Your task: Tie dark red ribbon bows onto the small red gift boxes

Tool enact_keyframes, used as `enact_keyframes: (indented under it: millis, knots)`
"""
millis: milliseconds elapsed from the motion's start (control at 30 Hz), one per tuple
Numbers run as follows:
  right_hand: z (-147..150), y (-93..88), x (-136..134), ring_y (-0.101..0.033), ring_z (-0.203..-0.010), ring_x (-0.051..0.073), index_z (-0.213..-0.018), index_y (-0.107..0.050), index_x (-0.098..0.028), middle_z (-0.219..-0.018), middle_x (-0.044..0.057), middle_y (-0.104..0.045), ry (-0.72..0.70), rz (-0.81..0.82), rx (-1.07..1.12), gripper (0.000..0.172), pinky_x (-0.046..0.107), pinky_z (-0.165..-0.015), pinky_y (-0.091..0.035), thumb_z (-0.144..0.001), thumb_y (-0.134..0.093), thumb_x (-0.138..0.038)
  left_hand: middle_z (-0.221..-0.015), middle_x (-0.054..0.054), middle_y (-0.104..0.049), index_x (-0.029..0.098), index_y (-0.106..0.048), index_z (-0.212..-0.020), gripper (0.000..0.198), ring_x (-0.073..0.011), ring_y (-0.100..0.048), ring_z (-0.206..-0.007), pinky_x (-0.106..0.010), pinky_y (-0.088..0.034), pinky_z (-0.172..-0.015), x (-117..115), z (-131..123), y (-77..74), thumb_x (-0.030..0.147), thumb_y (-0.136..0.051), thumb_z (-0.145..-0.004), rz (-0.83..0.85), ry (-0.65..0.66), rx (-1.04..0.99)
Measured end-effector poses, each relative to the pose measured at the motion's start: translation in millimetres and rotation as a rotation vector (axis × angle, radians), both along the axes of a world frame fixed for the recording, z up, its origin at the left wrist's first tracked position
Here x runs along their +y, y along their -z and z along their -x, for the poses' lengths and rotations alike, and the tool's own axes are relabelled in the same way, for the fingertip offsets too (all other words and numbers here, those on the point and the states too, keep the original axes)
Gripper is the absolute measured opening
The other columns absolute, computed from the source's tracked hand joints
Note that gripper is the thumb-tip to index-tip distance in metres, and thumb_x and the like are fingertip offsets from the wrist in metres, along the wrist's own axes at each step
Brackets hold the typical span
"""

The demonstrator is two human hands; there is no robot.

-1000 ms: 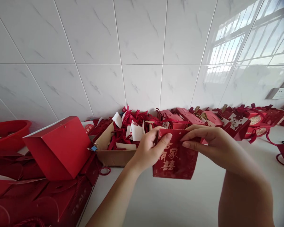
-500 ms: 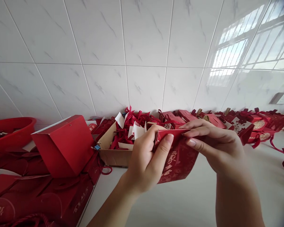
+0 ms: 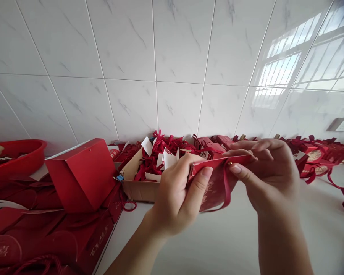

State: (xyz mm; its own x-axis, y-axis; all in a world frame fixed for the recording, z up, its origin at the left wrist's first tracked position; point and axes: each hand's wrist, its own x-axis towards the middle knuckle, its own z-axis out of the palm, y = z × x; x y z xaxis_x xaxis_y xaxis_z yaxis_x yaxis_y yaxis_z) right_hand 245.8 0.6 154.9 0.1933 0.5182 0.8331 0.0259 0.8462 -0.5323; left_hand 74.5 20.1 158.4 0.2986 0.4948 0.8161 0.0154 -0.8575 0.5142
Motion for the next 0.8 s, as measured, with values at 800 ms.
enact_keyframes:
  millis: [800]
  knots:
    - [7.3, 1.4, -0.6, -0.059, -0.104, 0.018, -0.084, -0.068, -0.024, -0.099, 0.004, -0.062, 0.137, -0.083, -0.169, 0.019, 0.031, -0.089, -0.053, -0.076, -0.073, -0.007, -0.075, -0.001, -0.06, 0.018, -0.056, -0.093, 0.009, -0.0103, -0.055, -0.065, -0.023, -0.045, -0.061, -4.5, -1.4, -2.0, 0.021, -0.048, -0.093, -0.047, -0.048, 0.01]
